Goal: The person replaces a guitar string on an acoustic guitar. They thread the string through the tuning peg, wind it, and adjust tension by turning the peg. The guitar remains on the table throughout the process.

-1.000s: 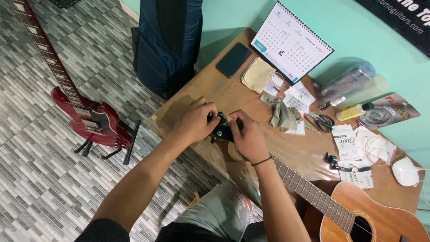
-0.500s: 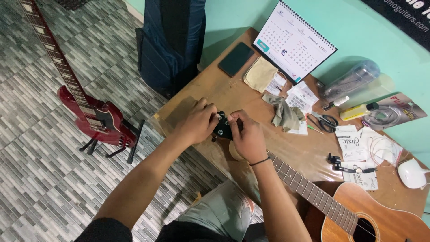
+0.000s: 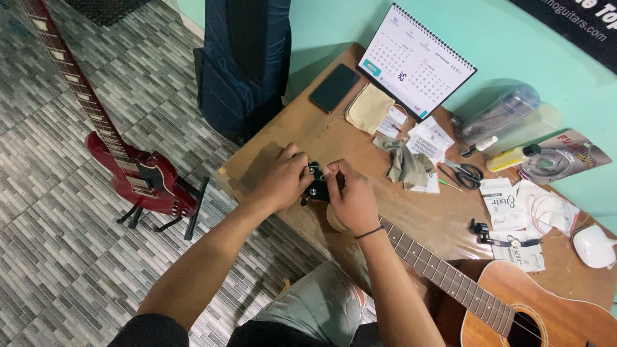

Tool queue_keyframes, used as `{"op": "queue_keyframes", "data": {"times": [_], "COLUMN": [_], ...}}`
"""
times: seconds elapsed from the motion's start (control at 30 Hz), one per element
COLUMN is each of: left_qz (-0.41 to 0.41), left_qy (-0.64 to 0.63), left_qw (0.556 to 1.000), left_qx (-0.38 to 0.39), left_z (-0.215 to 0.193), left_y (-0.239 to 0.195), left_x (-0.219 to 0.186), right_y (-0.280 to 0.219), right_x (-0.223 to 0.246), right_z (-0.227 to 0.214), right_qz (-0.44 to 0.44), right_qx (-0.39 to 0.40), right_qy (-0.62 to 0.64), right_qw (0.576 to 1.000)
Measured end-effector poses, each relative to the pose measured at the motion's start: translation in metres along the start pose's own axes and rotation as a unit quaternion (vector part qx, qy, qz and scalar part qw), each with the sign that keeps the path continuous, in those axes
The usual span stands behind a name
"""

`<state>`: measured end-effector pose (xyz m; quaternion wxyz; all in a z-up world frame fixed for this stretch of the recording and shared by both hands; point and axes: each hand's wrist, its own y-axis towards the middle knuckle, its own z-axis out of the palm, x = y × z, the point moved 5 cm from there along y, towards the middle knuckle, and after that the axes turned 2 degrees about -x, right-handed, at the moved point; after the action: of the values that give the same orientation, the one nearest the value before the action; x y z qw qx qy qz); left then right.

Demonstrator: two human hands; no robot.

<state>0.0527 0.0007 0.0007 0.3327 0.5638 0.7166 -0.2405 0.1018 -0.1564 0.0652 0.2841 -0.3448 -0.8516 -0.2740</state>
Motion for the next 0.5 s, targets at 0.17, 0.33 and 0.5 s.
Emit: {"op": "queue_keyframes", "data": {"times": [0.17, 0.33, 0.5], "left_qz": [0.025, 0.047, 0.110], "left_qy": [0.023, -0.019, -0.077], "left_qw": [0.999, 0.999, 0.991], "left_qx": [-0.001, -0.017, -0.013], "left_z": [0.005, -0.008, -0.014], "left_y": [0.008, -0.001, -0.006], "left_x": [0.012, 0.001, 0.005], "right_y": [-0.002, -0.002, 0.001], "right_x": [0.001, 0.001, 0.011], "right_z": [0.000, 0.000, 0.001], "right_qz": [0.000, 0.001, -0.009], "right_qx": [-0.001, 0.009, 0.028], "right_qy": [-0.015, -0.004, -0.008], "right_qw": [1.000, 1.000, 1.000]}}
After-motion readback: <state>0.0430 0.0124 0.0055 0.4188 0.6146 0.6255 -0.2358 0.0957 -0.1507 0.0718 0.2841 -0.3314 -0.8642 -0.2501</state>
